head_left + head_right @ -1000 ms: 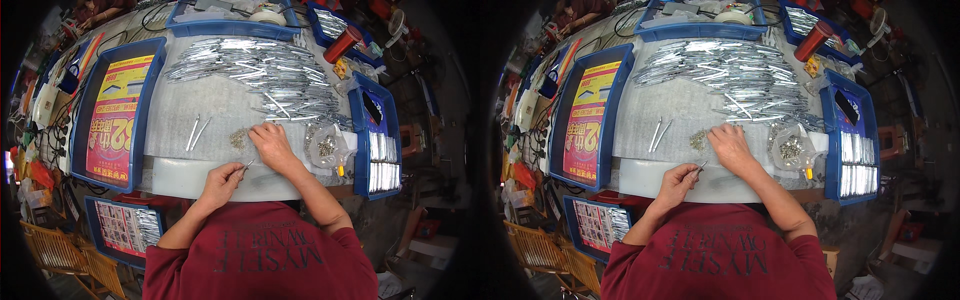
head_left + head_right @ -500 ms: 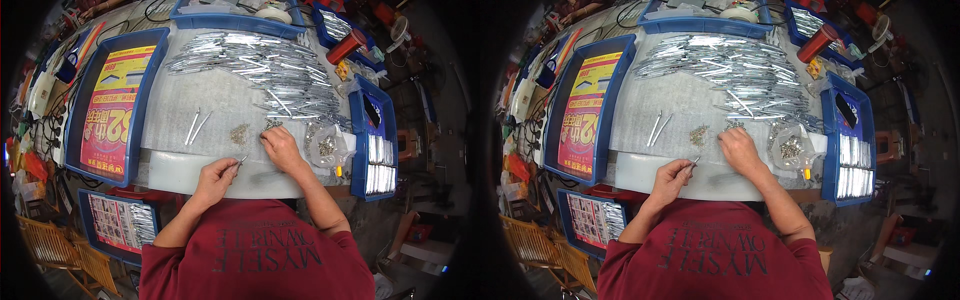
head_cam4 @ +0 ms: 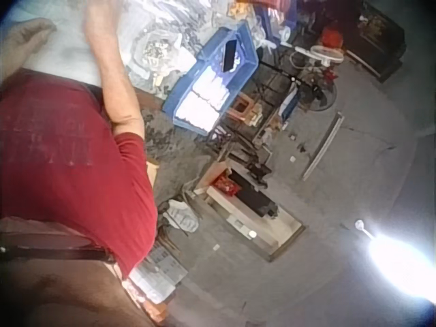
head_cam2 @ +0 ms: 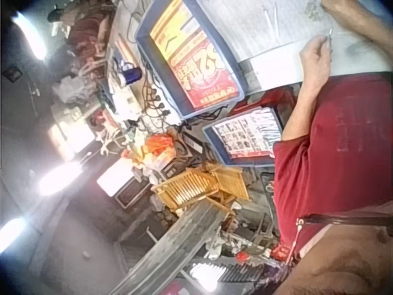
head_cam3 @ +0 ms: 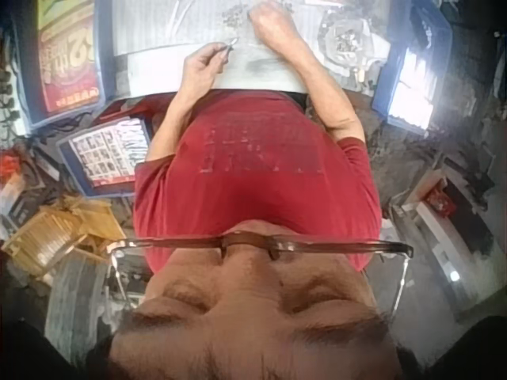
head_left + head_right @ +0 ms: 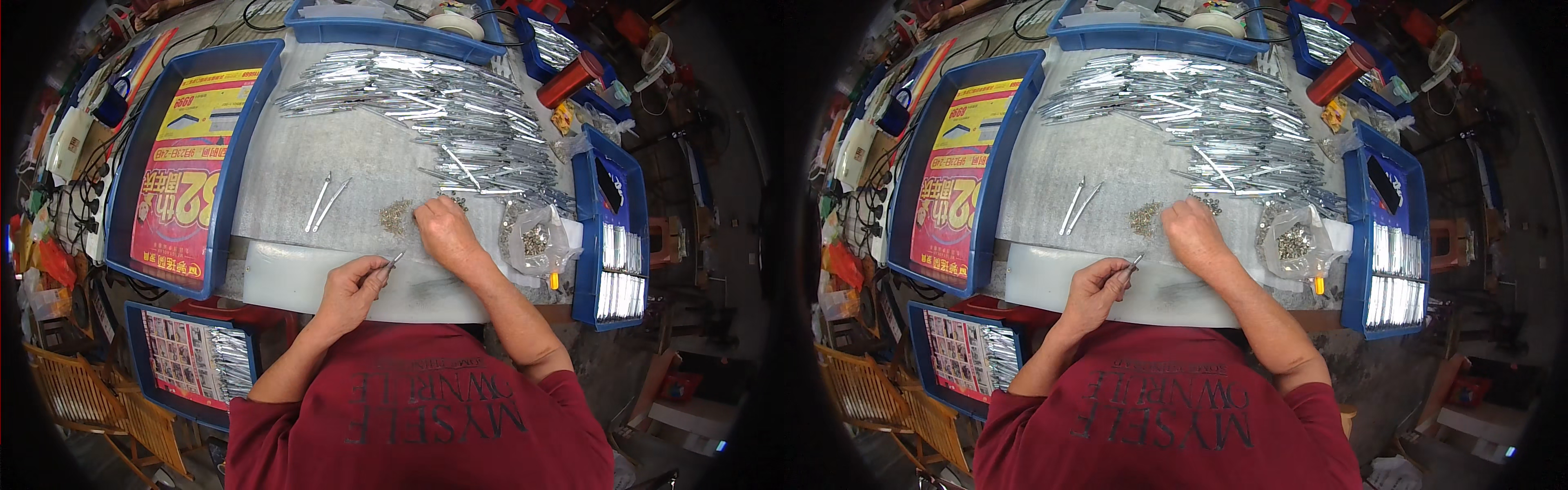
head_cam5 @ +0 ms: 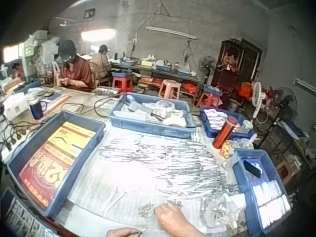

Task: The person assembles small metal components by attaching small fasteners onto the ends of thin metal strips by hand and setting them on the table.

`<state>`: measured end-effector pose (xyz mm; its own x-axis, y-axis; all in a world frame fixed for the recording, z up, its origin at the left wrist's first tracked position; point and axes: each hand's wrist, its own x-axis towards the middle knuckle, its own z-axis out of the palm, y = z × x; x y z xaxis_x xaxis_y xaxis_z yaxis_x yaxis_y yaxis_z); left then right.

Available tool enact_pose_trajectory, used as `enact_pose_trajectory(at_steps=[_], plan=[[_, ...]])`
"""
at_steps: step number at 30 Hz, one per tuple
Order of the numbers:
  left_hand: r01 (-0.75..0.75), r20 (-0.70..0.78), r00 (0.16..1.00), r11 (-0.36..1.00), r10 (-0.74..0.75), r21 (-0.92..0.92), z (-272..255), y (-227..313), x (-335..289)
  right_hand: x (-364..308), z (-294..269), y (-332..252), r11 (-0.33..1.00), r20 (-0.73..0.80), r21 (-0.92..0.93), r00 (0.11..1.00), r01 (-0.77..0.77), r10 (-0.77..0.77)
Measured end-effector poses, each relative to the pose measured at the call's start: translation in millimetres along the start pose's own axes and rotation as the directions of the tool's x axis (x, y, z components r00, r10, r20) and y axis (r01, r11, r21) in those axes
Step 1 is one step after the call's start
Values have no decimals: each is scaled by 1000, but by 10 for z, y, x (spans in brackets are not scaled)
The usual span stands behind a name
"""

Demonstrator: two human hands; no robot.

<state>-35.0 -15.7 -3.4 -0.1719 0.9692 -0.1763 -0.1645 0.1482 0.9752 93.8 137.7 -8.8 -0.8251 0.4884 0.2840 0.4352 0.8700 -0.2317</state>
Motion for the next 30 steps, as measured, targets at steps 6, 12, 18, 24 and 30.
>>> enact_pose_trajectory(at_steps=[6, 12, 18, 24, 30], plan=[[-7, -43, 999, 1000, 7, -3, -5, 27, 14, 35, -24, -5, 996, 67, -65, 996, 56, -52], [-38, -76, 996, 999, 38, -4, -6, 6, 38, 9, -39, 23, 990, 52, 94, 993, -108, 103], [-148, -174, 972, 987, 157, 65, 70, 5, 181, -65, -187, -130, 538, 296, 663, 842, -521, 451], [-303, -159, 922, 913, 354, 274, 186, 52, 354, -103, -269, -233, -4, 445, 870, 781, -493, 438], [-331, -155, 906, 887, 394, 321, 221, 55, 410, -143, -194, -187, 534, 227, 647, 806, -545, 547]])
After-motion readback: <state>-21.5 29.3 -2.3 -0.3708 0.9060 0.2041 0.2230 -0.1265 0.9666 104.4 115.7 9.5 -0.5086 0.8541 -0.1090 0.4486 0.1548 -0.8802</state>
